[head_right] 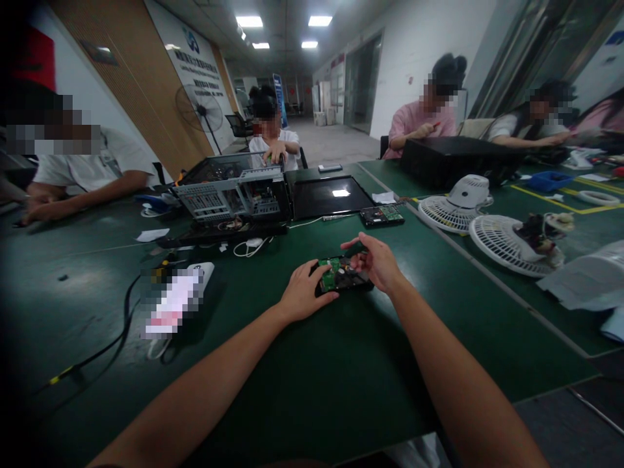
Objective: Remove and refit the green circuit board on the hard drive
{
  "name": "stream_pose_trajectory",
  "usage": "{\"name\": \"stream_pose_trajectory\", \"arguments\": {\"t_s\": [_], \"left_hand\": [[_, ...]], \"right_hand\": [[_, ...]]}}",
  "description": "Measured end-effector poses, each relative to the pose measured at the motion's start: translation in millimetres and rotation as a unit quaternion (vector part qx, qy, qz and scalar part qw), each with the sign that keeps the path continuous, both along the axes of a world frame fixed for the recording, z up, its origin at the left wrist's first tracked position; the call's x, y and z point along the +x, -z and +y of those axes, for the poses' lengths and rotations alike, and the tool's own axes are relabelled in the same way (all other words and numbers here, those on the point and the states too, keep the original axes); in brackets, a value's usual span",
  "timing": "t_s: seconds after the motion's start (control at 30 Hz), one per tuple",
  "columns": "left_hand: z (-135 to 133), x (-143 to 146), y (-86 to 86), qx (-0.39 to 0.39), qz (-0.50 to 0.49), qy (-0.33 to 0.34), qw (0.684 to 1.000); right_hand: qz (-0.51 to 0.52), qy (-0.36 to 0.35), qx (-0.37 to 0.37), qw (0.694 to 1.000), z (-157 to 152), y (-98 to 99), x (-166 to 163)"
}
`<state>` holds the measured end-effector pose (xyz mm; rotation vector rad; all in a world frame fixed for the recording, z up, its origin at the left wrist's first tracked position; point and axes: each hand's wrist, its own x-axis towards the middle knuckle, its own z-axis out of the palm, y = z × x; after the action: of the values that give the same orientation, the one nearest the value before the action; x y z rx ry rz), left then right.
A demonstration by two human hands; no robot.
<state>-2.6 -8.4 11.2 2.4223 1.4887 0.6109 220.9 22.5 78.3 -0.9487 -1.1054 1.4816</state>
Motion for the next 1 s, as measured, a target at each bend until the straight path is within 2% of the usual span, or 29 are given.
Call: {"name": "stream_pose_trajectory", "arguments": {"t_s": [0.43,0.73,1.0], "left_hand": [[-0.3,0.1,-1.0,0.011,0.004,0.002,1.0],[0.9,-0.5,0.8,0.003,0.0,0.004,1.0],[0.5,0.2,0.6,0.008,0.0,0.003,1.0]], "right_hand": [[0.012,0.005,0.032,0.999,1.7,7.2,-3.7],[0.057,-0.032,0.04,0.997,0.3,6.6,-4.8],[0.047,-0.019,0.047,0.998,2.0,8.1,-4.5]]}}
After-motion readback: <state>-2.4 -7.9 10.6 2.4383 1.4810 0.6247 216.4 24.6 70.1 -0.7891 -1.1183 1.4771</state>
